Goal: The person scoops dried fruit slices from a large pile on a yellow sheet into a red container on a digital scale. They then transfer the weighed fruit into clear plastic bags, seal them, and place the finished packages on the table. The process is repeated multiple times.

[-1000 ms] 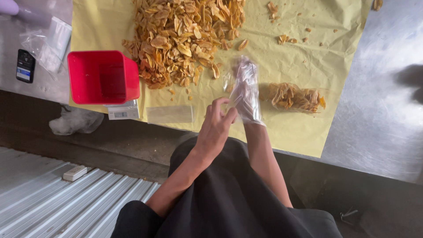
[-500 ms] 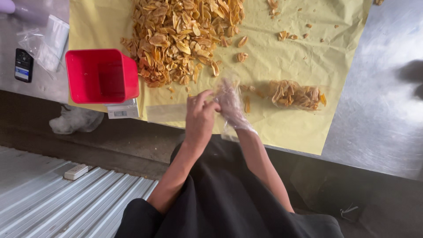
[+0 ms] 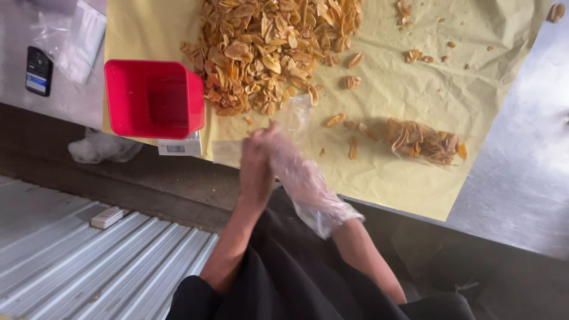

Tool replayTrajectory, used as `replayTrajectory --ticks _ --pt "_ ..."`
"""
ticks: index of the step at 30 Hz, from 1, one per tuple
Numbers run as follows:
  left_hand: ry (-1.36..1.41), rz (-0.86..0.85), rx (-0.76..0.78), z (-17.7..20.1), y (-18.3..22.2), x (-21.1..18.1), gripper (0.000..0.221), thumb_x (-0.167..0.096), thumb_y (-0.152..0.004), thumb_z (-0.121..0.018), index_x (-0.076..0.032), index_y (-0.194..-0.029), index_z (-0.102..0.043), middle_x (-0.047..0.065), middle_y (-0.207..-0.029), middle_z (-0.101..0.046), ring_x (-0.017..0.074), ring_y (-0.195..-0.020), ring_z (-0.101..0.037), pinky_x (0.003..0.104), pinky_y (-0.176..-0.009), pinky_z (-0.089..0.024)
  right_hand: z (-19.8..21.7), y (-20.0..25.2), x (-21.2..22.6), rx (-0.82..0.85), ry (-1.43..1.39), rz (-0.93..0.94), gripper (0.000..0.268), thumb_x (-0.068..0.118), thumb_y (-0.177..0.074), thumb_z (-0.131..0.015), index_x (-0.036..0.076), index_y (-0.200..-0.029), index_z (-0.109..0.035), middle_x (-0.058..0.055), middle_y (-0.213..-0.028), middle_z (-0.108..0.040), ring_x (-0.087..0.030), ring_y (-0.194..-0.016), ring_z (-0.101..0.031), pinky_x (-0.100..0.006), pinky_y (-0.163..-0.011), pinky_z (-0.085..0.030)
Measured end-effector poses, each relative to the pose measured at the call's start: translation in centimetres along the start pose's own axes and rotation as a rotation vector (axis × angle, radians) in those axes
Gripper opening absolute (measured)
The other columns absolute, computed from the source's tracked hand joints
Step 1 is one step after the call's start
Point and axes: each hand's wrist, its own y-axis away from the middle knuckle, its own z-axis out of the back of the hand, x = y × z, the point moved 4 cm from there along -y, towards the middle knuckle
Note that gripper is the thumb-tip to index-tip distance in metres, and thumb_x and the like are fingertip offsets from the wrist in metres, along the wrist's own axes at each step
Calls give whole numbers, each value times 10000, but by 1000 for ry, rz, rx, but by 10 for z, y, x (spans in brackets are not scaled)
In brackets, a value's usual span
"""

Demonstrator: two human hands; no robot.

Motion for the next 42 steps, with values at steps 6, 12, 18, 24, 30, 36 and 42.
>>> replayTrajectory --ticks 6,12,18,24,30,36,42 --pt "-14 43 -7 37 -17 45 476 122 -888 -616 -96 -1307 -669 88 -1218 -601 340 -1052 -544 422 -862 -499 128 -59 -34 -358 97 -156 446 385 -1008 -607 37 -1286 -631 -108 -1187 -707 -235 -932 -751 -377 -737 -634" --pt "21 24 79 48 -27 57 349 2 -829 -692 -51 -1174 -678 118 -1144 -580 363 -1075 -547 462 -916 -499 289 -187 -75 -653 17 -263 943 677 -834 -616 145 -1552 -315 -110 -1567 -365 -398 -1390 -458 -587 -924 -581" --pt "78 98 267 28 -48 89 453 -68 -793 -742 -72 -1230 -622 146 -1190 -547 377 -1037 -545 481 -871 -490 292 -325 -102 -509 409 -36 865 532 -1031 -714 98 -1644 -286 -181 -1593 -501 -286 -1438 -505 -416 -1238 -411" --pt "207 202 451 12 -75 107 622 29 -784 -663 -90 -1379 -528 162 -1300 -487 379 -1081 -547 460 -868 -529 235 -329 -93 -520 489 -144 841 125 -941 -812 50 -1549 -237 -114 -1141 -622 -173 -960 -632 -299 -813 -550" --pt "249 66 320 2 -103 107 674 36 -770 -710 -68 -1403 -505 195 -1253 -451 374 -1152 -558 452 -920 -553 175 -293 -83 -658 -57 -124 396 29 -906 -741 41 -1270 -587 -43 -946 -712 -135 -756 -675 -253 -590 -586" --pt "452 191 508 -9 -120 101 692 80 -791 -663 -32 -1444 -465 221 -1296 -428 353 -1052 -628 403 -781 -585 140 -220 -69 -710 -403 -2 315 54 -970 -727 58 -1254 -589 -46 -1036 -660 -149 -825 -677 -264 -540 -532" --pt "423 124 516 -18 -123 82 764 59 -746 -703 11 -1456 -427 231 -1300 -410 383 -1035 -629 446 -849 -570 62 -158 -2 -683 -511 253 395 1 -953 -689 165 -1245 -478 -87 -1088 -659 -206 -895 -689 -293 -530 -527"
